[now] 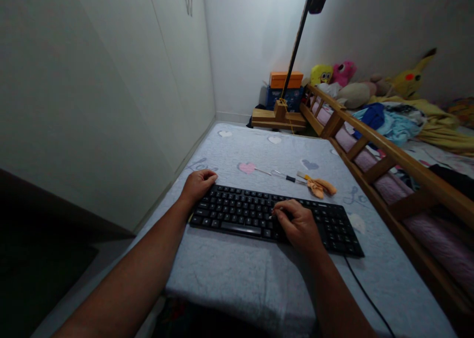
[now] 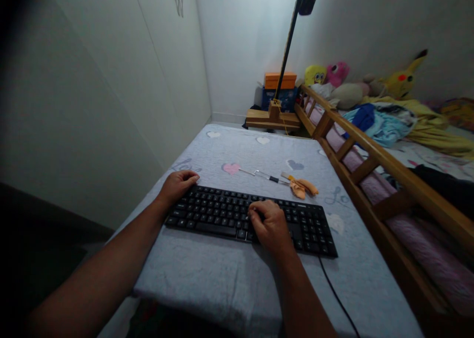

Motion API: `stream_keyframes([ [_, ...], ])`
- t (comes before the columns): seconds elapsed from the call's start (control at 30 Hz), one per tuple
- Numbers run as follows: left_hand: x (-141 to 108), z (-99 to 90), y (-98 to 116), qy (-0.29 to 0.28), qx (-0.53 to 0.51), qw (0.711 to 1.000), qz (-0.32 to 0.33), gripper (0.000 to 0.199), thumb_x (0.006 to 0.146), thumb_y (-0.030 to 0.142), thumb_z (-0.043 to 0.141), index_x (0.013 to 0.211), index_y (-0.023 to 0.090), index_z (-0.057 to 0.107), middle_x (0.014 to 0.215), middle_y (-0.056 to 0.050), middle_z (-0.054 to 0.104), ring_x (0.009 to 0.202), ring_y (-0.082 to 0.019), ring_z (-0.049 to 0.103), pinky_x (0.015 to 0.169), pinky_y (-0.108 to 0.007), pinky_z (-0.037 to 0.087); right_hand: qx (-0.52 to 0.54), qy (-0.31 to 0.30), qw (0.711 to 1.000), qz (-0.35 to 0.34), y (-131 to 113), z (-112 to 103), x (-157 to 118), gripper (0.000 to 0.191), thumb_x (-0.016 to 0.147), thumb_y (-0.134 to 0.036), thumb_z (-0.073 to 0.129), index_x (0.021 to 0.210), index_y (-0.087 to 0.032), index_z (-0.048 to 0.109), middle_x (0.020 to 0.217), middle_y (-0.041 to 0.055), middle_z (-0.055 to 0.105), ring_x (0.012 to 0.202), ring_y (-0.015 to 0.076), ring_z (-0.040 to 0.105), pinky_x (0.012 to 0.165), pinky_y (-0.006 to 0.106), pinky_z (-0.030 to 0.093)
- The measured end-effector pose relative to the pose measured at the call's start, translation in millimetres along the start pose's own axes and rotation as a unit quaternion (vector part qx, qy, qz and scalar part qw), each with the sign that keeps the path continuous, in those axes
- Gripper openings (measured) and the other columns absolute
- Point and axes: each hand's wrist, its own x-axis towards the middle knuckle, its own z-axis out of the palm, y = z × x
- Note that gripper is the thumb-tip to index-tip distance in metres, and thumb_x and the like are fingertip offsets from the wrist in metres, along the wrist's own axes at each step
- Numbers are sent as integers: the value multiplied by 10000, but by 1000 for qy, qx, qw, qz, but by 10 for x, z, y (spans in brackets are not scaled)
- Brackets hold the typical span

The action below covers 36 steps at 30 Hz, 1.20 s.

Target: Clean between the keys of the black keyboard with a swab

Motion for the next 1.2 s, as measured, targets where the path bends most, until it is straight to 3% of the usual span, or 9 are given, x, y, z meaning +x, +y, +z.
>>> stream_keyframes([
  [0.83, 5, 5, -15, -1, 8, 1000, -4, 319, 722, 456, 602, 782, 161, 710, 711, -30, 705, 668, -188, 623, 681, -293, 466, 35, -41, 998, -19, -46, 66, 1, 144, 877, -218, 564, 835, -218, 702, 828, 39, 708, 830, 196, 636, 797, 338, 456],
  [1.2, -6, 2, 16, -2, 5, 1000, -2, 298, 727, 436, 603, 767, 159, 708, 692, -24, 699, 659, -184, 626, 671, -289, 470, 16, -18, 1000, -9, -44, -6, 2, 129, 848, -192, 543, 797, -210, 660, 796, 35, 680, 783, 190, 628, 748, 322, 457],
])
